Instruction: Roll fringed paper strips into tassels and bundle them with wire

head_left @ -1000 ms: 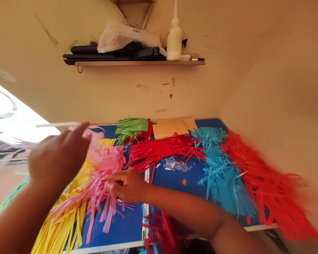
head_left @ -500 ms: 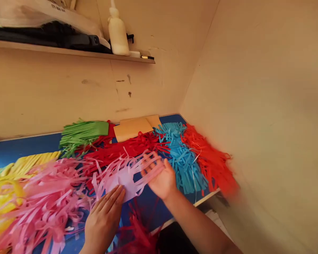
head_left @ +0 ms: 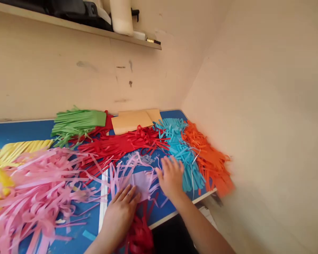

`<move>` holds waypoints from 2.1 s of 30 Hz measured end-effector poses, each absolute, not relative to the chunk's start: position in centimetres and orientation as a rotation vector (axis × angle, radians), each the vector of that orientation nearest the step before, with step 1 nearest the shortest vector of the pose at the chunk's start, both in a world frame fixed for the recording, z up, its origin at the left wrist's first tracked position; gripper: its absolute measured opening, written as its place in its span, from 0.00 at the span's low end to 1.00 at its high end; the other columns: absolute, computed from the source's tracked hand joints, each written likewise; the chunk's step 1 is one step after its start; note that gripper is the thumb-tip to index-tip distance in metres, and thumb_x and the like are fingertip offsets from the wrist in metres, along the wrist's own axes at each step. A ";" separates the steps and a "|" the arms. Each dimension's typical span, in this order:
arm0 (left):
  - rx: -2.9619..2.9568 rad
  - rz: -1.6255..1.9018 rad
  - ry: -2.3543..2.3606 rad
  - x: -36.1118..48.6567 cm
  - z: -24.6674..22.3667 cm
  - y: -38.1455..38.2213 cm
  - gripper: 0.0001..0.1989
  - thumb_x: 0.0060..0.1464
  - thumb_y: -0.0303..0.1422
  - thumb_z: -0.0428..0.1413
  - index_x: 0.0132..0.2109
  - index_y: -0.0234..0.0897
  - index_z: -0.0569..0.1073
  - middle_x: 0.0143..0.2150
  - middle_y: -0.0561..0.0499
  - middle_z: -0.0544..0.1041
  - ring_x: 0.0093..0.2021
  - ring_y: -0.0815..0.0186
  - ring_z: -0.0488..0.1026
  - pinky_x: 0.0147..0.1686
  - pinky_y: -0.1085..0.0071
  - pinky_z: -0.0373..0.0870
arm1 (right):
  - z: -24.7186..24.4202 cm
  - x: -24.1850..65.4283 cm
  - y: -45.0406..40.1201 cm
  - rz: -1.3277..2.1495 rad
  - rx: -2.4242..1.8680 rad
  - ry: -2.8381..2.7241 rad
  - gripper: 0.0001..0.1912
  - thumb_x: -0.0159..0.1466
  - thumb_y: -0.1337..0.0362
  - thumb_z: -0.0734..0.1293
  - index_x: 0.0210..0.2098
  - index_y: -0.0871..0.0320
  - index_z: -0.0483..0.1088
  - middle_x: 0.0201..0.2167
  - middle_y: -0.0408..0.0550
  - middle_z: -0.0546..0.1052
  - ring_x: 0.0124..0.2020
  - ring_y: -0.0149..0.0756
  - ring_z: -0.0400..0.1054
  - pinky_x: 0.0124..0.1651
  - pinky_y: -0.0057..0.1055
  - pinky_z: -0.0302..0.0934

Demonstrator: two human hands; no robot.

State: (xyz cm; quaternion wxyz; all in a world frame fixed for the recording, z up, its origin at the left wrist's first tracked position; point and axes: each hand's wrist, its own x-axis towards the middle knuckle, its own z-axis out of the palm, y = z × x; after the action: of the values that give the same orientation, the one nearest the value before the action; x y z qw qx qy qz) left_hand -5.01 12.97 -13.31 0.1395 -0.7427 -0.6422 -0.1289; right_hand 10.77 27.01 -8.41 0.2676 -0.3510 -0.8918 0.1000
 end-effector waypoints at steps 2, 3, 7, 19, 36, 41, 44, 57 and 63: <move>-2.144 -0.439 -1.865 -4.8 -12.8 13.2 0.19 0.58 0.24 0.46 0.49 0.39 0.77 0.52 0.45 0.80 0.52 0.54 0.77 0.51 0.56 0.70 | -8.7 11.1 26.9 0.268 -0.856 -2.385 0.21 0.67 0.59 0.62 0.57 0.59 0.67 0.57 0.59 0.72 0.63 0.52 0.61 0.66 0.56 0.42; -2.136 -0.484 -1.877 -4.7 -12.5 13.4 0.18 0.59 0.24 0.45 0.48 0.39 0.77 0.50 0.45 0.81 0.51 0.56 0.77 0.53 0.57 0.68 | -8.9 11.1 26.6 0.330 -0.697 -2.459 0.23 0.65 0.59 0.63 0.58 0.60 0.65 0.57 0.58 0.73 0.61 0.49 0.64 0.66 0.52 0.44; -2.029 -0.545 -1.986 -5.3 -11.2 15.1 0.16 0.60 0.22 0.44 0.42 0.37 0.76 0.45 0.46 0.82 0.42 0.62 0.79 0.56 0.56 0.60 | -10.5 10.0 25.6 0.450 -0.449 -2.546 0.10 0.66 0.67 0.62 0.46 0.57 0.71 0.40 0.48 0.82 0.40 0.36 0.76 0.62 0.42 0.53; -1.489 -0.363 -2.412 -14.4 -7.8 6.1 0.20 0.60 0.40 0.42 0.55 0.55 0.71 0.50 0.52 0.79 0.55 0.46 0.70 0.53 0.40 0.59 | -12.3 10.4 27.2 0.315 -0.042 -2.600 0.06 0.68 0.68 0.62 0.39 0.56 0.71 0.45 0.48 0.81 0.49 0.36 0.74 0.54 0.42 0.55; -2.150 -0.462 -2.723 -12.4 -10.0 15.4 0.24 0.60 0.51 0.46 0.29 0.44 0.79 0.33 0.52 0.83 0.36 0.61 0.78 0.42 0.65 0.63 | -11.9 7.0 28.4 0.742 -0.936 -2.597 0.14 0.63 0.62 0.70 0.22 0.57 0.69 0.23 0.38 0.78 0.29 0.30 0.72 0.41 0.32 0.50; -1.965 -0.259 -2.774 -11.7 -10.3 16.6 0.24 0.64 0.45 0.40 0.34 0.41 0.77 0.30 0.48 0.82 0.33 0.59 0.79 0.38 0.64 0.62 | -12.9 5.7 28.8 0.520 -0.936 -2.648 0.07 0.65 0.62 0.68 0.31 0.55 0.71 0.30 0.41 0.80 0.32 0.34 0.72 0.40 0.33 0.50; -1.891 -0.206 -2.778 -11.5 -10.8 16.9 0.23 0.64 0.43 0.39 0.37 0.39 0.75 0.29 0.46 0.82 0.32 0.58 0.79 0.39 0.62 0.61 | -13.4 5.4 29.2 0.486 -0.957 -2.680 0.07 0.66 0.62 0.68 0.32 0.55 0.70 0.30 0.41 0.79 0.32 0.35 0.73 0.40 0.34 0.50; -1.805 -0.090 -2.750 -11.0 -11.1 17.1 0.22 0.65 0.43 0.41 0.37 0.38 0.75 0.24 0.47 0.79 0.29 0.57 0.77 0.40 0.61 0.61 | -13.7 5.1 29.8 0.510 -1.022 -2.695 0.09 0.66 0.60 0.68 0.29 0.55 0.71 0.28 0.42 0.79 0.32 0.36 0.72 0.41 0.33 0.51; -1.875 -0.265 -2.417 -10.5 -10.6 17.1 0.11 0.62 0.34 0.48 0.42 0.41 0.76 0.42 0.45 0.79 0.44 0.52 0.73 0.47 0.54 0.59 | -11.1 6.9 30.8 0.179 -1.188 -2.448 0.09 0.64 0.66 0.67 0.45 0.58 0.71 0.43 0.56 0.76 0.46 0.48 0.69 0.50 0.42 0.52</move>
State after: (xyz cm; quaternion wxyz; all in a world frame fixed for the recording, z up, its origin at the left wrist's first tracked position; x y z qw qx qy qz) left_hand -10.50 17.08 -10.63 0.0354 -0.6103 -0.7867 -0.0863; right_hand 6.92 30.76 -11.09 0.2059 -0.4262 -0.8785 0.0641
